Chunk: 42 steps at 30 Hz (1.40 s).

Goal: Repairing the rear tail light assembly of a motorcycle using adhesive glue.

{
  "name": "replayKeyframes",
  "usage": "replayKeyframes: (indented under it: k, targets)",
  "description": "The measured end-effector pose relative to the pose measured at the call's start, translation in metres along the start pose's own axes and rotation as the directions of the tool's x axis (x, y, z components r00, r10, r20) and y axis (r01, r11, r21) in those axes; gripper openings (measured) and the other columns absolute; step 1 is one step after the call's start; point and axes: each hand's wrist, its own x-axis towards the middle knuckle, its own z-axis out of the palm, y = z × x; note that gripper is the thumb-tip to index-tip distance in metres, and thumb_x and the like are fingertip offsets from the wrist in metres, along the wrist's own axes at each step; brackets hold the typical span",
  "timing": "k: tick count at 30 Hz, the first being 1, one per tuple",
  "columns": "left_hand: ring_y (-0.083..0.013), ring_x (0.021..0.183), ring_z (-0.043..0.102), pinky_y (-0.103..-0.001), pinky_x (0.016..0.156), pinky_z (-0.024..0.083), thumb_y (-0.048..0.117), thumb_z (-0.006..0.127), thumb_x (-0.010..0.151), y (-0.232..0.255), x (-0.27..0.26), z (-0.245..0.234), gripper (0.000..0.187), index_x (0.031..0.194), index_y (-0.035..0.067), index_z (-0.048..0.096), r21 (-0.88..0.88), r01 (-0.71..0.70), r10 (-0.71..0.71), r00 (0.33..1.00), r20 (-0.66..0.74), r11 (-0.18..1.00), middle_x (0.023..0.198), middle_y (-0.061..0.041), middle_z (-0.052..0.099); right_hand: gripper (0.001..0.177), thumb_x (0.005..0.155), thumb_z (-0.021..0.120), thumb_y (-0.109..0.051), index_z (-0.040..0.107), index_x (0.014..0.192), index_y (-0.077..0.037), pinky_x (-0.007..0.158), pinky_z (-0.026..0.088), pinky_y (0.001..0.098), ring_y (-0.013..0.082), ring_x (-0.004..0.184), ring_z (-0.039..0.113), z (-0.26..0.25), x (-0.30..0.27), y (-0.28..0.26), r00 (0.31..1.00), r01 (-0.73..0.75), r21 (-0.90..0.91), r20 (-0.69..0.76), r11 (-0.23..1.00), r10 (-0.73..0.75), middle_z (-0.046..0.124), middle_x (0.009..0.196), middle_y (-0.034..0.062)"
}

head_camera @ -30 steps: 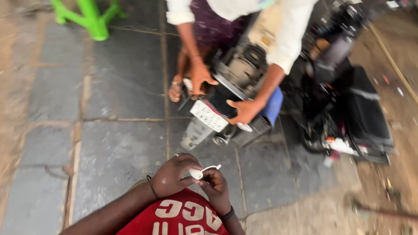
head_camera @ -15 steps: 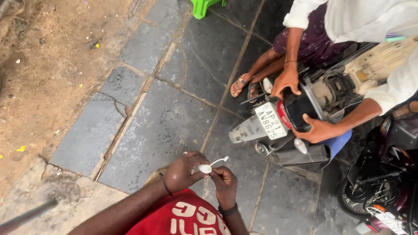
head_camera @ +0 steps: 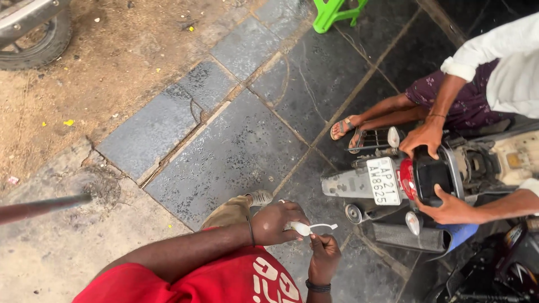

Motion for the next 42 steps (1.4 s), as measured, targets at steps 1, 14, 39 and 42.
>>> replayKeyframes:
  k: [1, 14, 39, 42]
  targets:
    - [-0.029, 0.106, 0.069, -0.042, 0.089, 0.055, 0.028, 0.084, 0.08, 0.0, -0.003, -0.003, 0.038, 0.114, 0.014, 0.074, 0.004, 0.001, -0.001, 1.0, -0.017, 1.0, 0.111, -0.007, 0.071, 0.011, 0.088, 0.077, -0.002, 0.067, 0.086, 0.002, 0.063, 0.044, 0.0246, 0.0096, 0.067, 0.054, 0.001, 0.005, 0.005, 1.0, 0.006, -0.002, 0.016, 1.0, -0.006, 0.063, 0.075, 0.0037]
    - [-0.0283, 0.109, 0.069, -0.043, 0.093, 0.055, 0.028, 0.083, 0.082, -0.017, 0.002, -0.044, 0.034, 0.113, 0.016, 0.075, 0.031, -0.008, 0.01, 0.998, -0.067, 0.999, 0.112, -0.006, 0.072, 0.033, 0.096, 0.074, -0.022, 0.059, 0.073, -0.004, 0.058, 0.036, 0.0246, 0.0082, 0.062, 0.044, 0.036, 0.022, 0.027, 0.996, -0.042, -0.008, 0.081, 0.999, 0.043, 0.056, 0.067, 0.001]
    - [-0.0295, 0.107, 0.068, -0.045, 0.091, 0.053, 0.029, 0.077, 0.084, -0.042, 0.015, -0.178, 0.035, 0.117, 0.019, 0.074, 0.223, 0.152, -0.05, 0.912, -0.408, 0.963, 0.111, -0.006, 0.071, 0.035, 0.1, 0.068, -0.034, 0.067, 0.088, -0.001, 0.06, 0.046, 0.0274, 0.0099, 0.066, 0.055, 0.198, 0.183, 0.03, 0.897, -0.139, -0.078, 0.411, 0.987, 0.159, 0.071, 0.083, 0.0063]
    - [-0.0306, 0.104, 0.068, -0.047, 0.091, 0.052, 0.027, 0.079, 0.083, -0.033, 0.025, -0.173, 0.034, 0.115, 0.017, 0.074, 0.246, 0.069, 0.024, 0.935, -0.354, 0.967, 0.109, -0.007, 0.072, 0.034, 0.1, 0.068, -0.035, 0.067, 0.09, -0.003, 0.06, 0.046, 0.0271, 0.0103, 0.066, 0.055, 0.185, 0.166, 0.03, 0.919, -0.151, -0.017, 0.367, 0.988, 0.147, 0.068, 0.081, 0.0048]
